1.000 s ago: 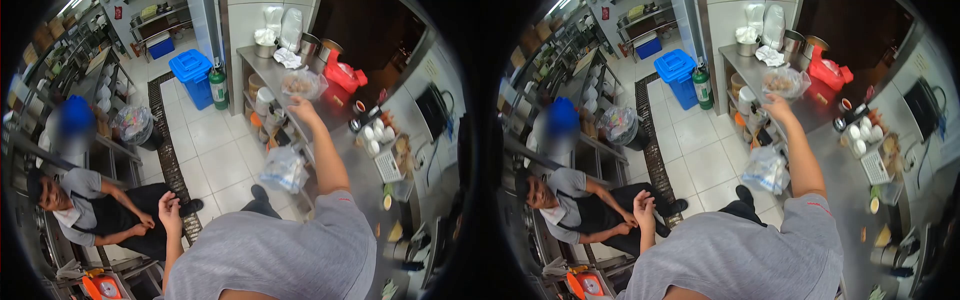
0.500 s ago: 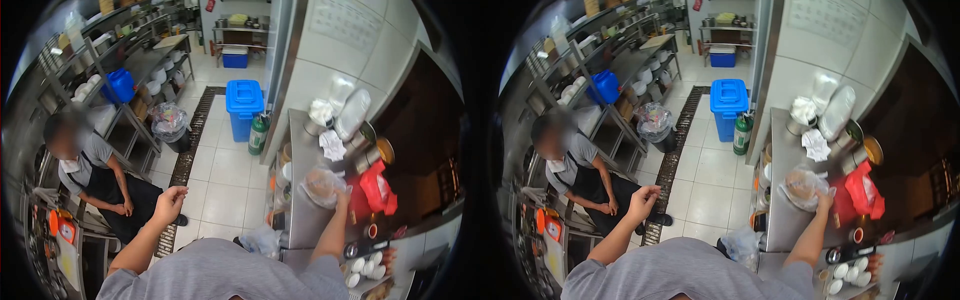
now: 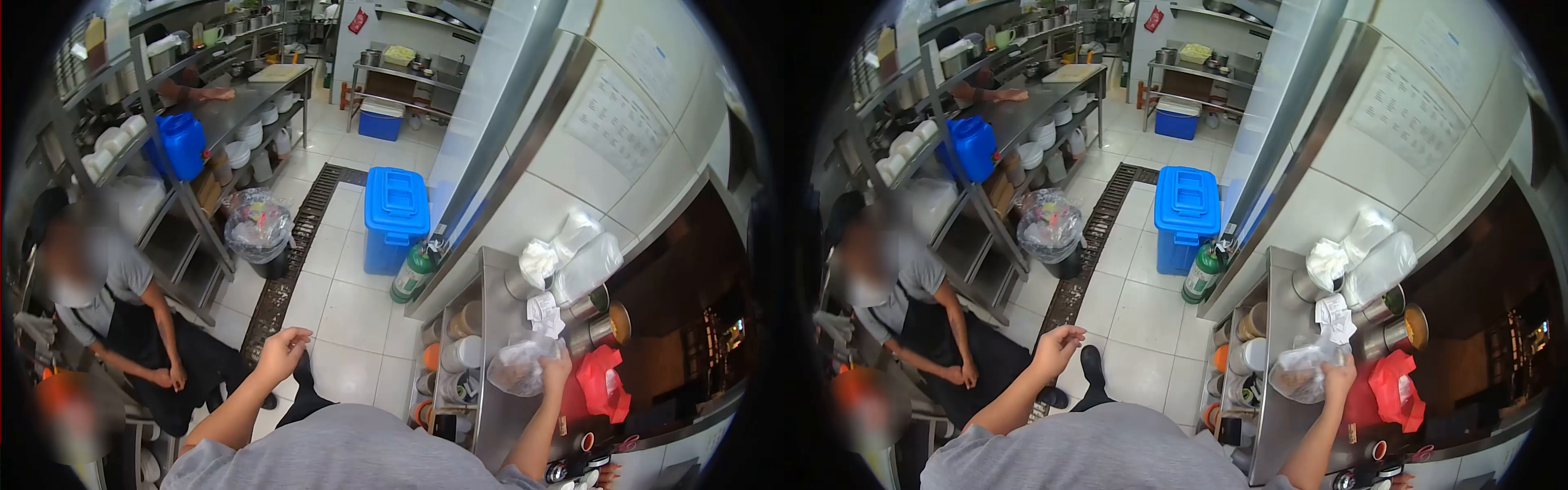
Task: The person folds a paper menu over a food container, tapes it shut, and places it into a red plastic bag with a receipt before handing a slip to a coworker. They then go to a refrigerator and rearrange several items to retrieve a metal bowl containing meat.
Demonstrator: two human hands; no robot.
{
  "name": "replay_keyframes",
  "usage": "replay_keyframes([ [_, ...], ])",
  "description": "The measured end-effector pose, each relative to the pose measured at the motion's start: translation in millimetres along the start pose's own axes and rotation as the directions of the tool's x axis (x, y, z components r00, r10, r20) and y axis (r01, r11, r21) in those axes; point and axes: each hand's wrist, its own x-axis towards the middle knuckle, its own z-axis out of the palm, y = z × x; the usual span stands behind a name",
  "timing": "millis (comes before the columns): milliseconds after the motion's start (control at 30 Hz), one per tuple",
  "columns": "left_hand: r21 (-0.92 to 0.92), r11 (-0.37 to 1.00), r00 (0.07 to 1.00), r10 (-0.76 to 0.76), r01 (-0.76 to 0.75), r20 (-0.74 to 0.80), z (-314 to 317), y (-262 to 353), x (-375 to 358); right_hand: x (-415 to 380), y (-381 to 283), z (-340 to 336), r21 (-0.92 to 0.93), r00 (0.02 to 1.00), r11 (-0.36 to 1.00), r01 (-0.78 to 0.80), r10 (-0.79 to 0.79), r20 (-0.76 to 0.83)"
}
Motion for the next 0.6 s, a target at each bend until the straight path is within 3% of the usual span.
replay_keyframes([
  [33,-0.006,1.0,0.999,0.03,-0.03,0.025,-6,-3,26,-9,-39,23,-0.174,0.987,0.974,0.147,-0.132,0.091],
  [67,0.038,0.998,0.998,0.047,-0.048,0.045,-16,4,53,-16,-73,45,-0.355,0.976,0.913,0.201,-0.155,0.155],
  [100,0.016,0.996,0.995,0.081,-0.082,0.055,-26,-5,81,-20,-101,71,-0.354,0.976,0.912,0.209,-0.169,0.14],
  [167,-0.004,0.997,0.995,0.077,-0.077,0.068,-51,-2,135,-21,-150,123,-0.529,0.984,0.837,0.138,-0.055,0.17],
  [233,-0.027,0.994,0.991,0.109,-0.107,0.071,-75,-3,181,-16,-182,173,-0.485,0.976,0.856,0.177,-0.089,0.198],
  [300,0.027,0.99,0.978,0.135,-0.141,0.16,-93,-1,231,-11,-214,229,-0.317,0.966,0.928,0.197,-0.127,0.227],
  [367,-0.004,0.998,0.912,0.055,-0.058,0.408,-97,10,282,-3,-242,281,-0.255,0.96,0.953,0.162,-0.093,0.263],
  [433,0.015,0.879,0.787,0.418,-0.476,0.454,-86,33,327,0,-283,335,-0.204,0.933,0.936,0.286,-0.223,0.283],
  [567,-0.035,0.753,0.632,0.575,-0.657,0.519,-51,71,412,25,-336,432,-0.128,0.923,0.942,0.311,-0.267,0.278],
  [600,-0.032,0.757,0.64,0.572,-0.652,0.513,-42,70,434,37,-341,455,-0.042,0.909,0.931,0.362,-0.342,0.239],
])
